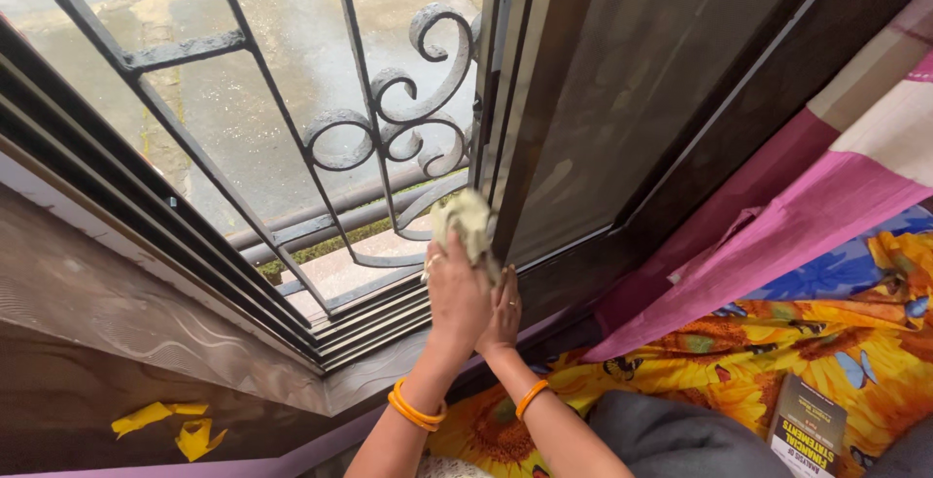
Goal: The person wipes the window frame and sill using a cloth. They clean the lower horizontal section and the vertical sides of the frame, moving the cloth back and forth to remove dust.
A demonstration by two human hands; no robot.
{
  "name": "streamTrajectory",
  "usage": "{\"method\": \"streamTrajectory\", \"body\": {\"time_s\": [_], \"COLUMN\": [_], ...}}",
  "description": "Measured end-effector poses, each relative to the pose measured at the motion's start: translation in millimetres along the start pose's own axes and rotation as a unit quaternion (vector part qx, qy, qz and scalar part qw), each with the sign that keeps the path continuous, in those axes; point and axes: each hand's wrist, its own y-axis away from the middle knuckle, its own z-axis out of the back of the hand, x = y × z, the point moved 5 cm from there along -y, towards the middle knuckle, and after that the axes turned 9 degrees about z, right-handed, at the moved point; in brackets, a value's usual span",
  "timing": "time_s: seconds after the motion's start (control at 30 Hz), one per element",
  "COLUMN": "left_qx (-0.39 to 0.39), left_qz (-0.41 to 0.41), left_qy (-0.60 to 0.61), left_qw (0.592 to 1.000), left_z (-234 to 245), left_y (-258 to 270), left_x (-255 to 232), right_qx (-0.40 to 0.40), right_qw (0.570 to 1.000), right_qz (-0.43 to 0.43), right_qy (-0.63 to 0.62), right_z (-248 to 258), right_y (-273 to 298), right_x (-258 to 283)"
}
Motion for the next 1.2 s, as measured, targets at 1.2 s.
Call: {"method": "streamTrajectory", "body": {"time_s": [1.2], "left_qx": [0.15], "left_qz": [0.152], "left_qy": [0.04], "left_qw": [0.976], "left_z": [-94.7], "left_y": [55.7], "left_x": [135.9], "right_qx": [-0.11], "right_qw": [0.939], "right_qz": [-0.021], "right_qy": [-0.325], "right_z": [22.7], "right_y": [33.3], "right_x": [-34.0]}}
